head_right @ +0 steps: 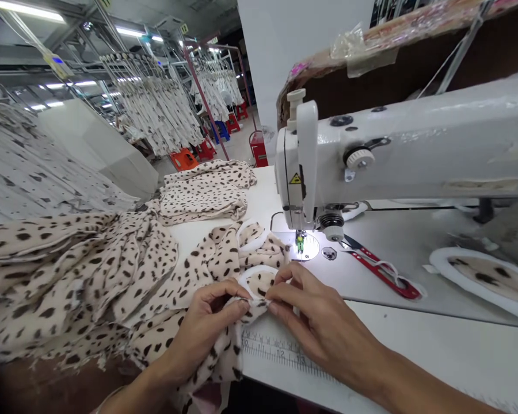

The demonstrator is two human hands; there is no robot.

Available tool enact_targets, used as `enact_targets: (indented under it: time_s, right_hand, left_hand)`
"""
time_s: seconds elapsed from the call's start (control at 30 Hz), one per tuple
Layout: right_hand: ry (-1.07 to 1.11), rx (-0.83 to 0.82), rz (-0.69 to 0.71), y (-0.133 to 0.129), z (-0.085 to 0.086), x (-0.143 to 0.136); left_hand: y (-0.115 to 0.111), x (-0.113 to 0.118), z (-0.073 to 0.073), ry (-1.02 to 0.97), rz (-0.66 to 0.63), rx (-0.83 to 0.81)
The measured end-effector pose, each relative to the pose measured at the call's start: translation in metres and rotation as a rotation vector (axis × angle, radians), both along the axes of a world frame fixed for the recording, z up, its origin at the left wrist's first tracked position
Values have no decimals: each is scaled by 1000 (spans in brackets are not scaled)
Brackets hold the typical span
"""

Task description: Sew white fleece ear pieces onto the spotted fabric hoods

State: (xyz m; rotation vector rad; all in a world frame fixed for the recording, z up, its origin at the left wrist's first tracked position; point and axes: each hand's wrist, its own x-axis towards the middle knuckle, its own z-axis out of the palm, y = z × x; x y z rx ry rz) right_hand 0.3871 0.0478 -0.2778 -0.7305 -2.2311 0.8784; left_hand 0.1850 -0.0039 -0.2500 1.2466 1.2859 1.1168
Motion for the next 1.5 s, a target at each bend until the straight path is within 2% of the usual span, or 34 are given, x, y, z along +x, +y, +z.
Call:
enact_targets:
  time_s: [0.1,0.17,0.27,0.33,0.43,0.5,0.57,0.63,0.73,0.83,0.97,1.1,1.2,1.33,1.37,1.43,1.5]
  right_hand:
    - [-11,-25,0,1,4,3]
    - [-47,-60,-9,4,7,10]
    - [-105,-119,-165,11,8,27]
    - [-150,-200,-286,15,6,40]
    - [-217,-371,-359,19,0,52]
    - [-253,-442,-377,20,-1,48]
    - [-306,-455,-403,19,3,35]
    - [-384,-435,-441,16,9,17]
    - [-457,-388,-450,9,17,-7]
    - [-415,-336,-405,2,15,-16]
    - [-323,-326,-371,-2,1,-11]
    - [33,-385,-305,2,-9,-7]
    - [265,-477,-272,3,0,-1]
    - [414,-568,-344,-1,24,14]
    - [393,-530,-377,-3,29,17]
    - [275,-353,-476,-10,36,21]
    - [157,-159,-586,-21,43,20]
  left_hand:
    - [-3,2,-1,18,-29,64]
    - [-8,4,-1,108,-106,141]
    - [-12,1,6,245,-261,264]
    - [-3,-5,16,339,-266,356]
    - [36,-17,33,572,-98,389]
    - [72,-26,39,793,-17,234]
    - [107,-32,41,857,-72,150]
    - [132,-36,39,889,-173,75]
    - [145,-40,39,867,-329,-2]
    - [135,-49,47,765,-414,-8]
    - [109,-64,70,594,-381,60]
    - [82,-72,92,505,-337,89]
    - [66,-71,106,481,-335,97]
    - [50,-61,120,507,-298,139]
    - [46,-56,121,559,-250,176]
    - [37,-43,118,706,-112,277]
    - [25,-25,108,838,11,388]
